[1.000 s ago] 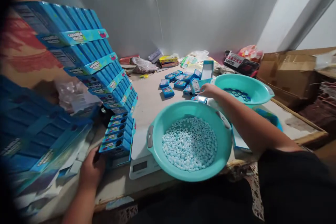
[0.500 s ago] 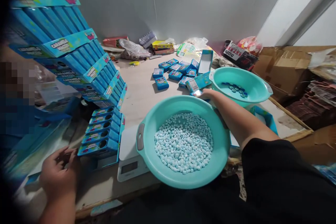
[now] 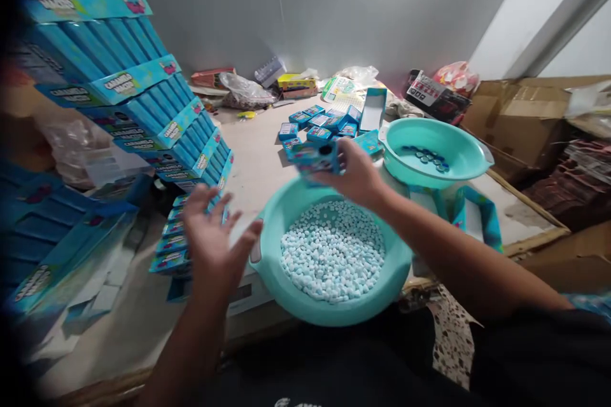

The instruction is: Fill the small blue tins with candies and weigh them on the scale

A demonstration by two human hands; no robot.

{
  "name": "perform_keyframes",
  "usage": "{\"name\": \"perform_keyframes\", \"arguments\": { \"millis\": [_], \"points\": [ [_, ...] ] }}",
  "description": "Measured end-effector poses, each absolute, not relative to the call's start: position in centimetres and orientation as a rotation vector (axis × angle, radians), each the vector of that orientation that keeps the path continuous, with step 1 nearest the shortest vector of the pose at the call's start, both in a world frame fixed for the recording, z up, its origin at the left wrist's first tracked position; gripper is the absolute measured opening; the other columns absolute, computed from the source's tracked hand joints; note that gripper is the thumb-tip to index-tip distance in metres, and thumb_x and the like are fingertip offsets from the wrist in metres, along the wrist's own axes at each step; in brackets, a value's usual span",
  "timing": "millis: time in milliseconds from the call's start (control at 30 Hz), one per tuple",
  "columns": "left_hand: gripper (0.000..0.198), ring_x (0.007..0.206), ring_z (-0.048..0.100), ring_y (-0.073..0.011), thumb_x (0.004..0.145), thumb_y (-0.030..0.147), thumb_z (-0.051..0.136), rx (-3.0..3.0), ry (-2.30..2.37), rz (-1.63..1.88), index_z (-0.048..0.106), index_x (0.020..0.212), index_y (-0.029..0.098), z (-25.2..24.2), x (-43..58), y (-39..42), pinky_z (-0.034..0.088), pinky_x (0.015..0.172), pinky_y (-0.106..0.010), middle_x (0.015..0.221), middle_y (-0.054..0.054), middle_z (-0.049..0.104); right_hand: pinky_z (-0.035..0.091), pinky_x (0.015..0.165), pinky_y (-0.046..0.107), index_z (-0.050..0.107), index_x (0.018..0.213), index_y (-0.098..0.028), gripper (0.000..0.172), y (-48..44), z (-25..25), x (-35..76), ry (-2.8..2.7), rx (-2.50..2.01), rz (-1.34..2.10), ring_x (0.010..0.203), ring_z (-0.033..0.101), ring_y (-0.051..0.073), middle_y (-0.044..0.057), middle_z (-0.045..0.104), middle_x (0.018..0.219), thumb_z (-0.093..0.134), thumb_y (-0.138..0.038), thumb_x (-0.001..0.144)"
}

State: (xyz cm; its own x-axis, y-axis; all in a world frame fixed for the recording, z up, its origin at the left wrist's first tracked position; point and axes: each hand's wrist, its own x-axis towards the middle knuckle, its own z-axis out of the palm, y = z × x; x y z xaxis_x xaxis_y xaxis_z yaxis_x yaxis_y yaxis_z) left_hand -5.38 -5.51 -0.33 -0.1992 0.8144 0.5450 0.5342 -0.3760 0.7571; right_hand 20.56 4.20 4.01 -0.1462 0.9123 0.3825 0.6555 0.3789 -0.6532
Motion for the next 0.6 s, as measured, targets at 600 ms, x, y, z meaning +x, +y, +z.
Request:
{"name": "perform_keyframes", "arguments": {
  "millis": [600],
  "points": [
    [0.033, 0.102, 0.065, -0.0273, 0.086, 0.045, 0.067, 1.533, 1.593, 1.249, 0.059, 0.106, 0.021, -0.5, -1.3, -2.5, 0.05, 0.092, -0.044, 0.104, -0.007, 0.068, 0.043, 0.098, 0.063, 0.062, 0.131, -0.012, 0.053, -1.6, -0.8, 22.2, -2.743, -1.904, 0.911, 0.115, 0.06, 0.046, 0.029, 0.055, 0.131, 0.043, -0.051, 0.099]
  ]
}}
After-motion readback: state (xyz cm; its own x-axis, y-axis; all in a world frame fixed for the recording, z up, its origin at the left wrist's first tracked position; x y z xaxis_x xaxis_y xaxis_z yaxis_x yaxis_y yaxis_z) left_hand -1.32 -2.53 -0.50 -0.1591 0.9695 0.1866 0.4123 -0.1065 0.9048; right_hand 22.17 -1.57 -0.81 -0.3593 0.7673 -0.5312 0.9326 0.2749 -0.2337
